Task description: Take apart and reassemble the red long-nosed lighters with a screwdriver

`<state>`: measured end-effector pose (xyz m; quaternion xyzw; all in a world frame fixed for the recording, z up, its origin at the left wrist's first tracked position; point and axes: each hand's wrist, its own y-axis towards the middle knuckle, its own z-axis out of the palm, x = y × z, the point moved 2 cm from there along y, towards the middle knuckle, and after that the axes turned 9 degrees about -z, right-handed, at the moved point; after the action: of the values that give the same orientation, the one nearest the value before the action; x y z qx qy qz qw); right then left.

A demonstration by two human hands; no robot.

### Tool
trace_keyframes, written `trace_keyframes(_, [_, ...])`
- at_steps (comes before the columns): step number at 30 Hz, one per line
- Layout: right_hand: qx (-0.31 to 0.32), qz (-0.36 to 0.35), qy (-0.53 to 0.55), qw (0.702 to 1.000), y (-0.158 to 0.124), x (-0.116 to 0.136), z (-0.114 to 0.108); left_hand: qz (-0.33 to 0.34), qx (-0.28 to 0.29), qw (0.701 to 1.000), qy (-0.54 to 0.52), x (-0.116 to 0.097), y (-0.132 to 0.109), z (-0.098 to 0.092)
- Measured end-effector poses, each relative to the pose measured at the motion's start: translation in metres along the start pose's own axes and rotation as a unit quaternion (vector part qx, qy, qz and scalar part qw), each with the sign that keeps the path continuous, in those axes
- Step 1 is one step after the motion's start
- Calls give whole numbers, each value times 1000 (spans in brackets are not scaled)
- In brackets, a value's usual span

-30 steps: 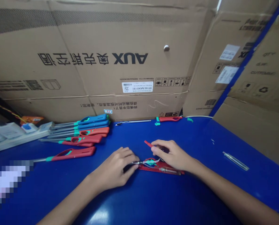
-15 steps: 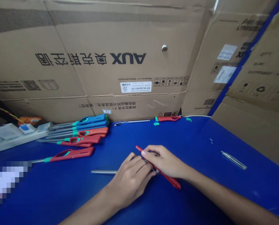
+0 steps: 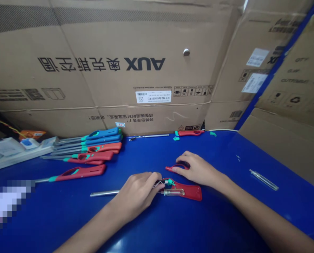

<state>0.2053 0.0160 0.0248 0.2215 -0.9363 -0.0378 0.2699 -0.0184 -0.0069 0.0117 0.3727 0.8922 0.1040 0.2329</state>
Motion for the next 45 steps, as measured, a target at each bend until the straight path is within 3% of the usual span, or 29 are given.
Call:
trace_keyframes(3, [-17, -26, -23, 999, -6, 15, -4, -38, 41, 998, -3, 1, -2, -1])
trace_keyframes(9, [134, -118, -12, 984, -19, 44, 8, -88, 70, 994, -5, 0, -5, -3])
trace_keyframes(15, [105, -139, 4, 985, -18, 40, 18, -63, 103, 992, -24, -6, -5, -8])
trace_keyframes(19, [108, -160, 9, 981, -18, 41, 14, -89, 124, 984, -87, -6, 0, -11])
trace_keyframes(30, [99, -182, 19, 978, -20, 48, 12, -117, 39, 983, -133, 3, -5, -6])
trace_keyframes(34, [110, -196, -10, 974, -18, 52, 5, -87, 3, 984, -158, 0, -5, -1])
trace_keyframes(38, [151, -210, -42, 965, -15, 55, -8, -48, 6, 978, -201, 0, -2, -2])
trace_keyframes(41, [160, -167, -72, 970, -17, 49, -23, -54, -6, 983, -178, 12, 0, -8])
trace_keyframes(45, [75, -51, -115, 989, -43, 21, -58, -72, -30, 988, -136, 25, 3, -11])
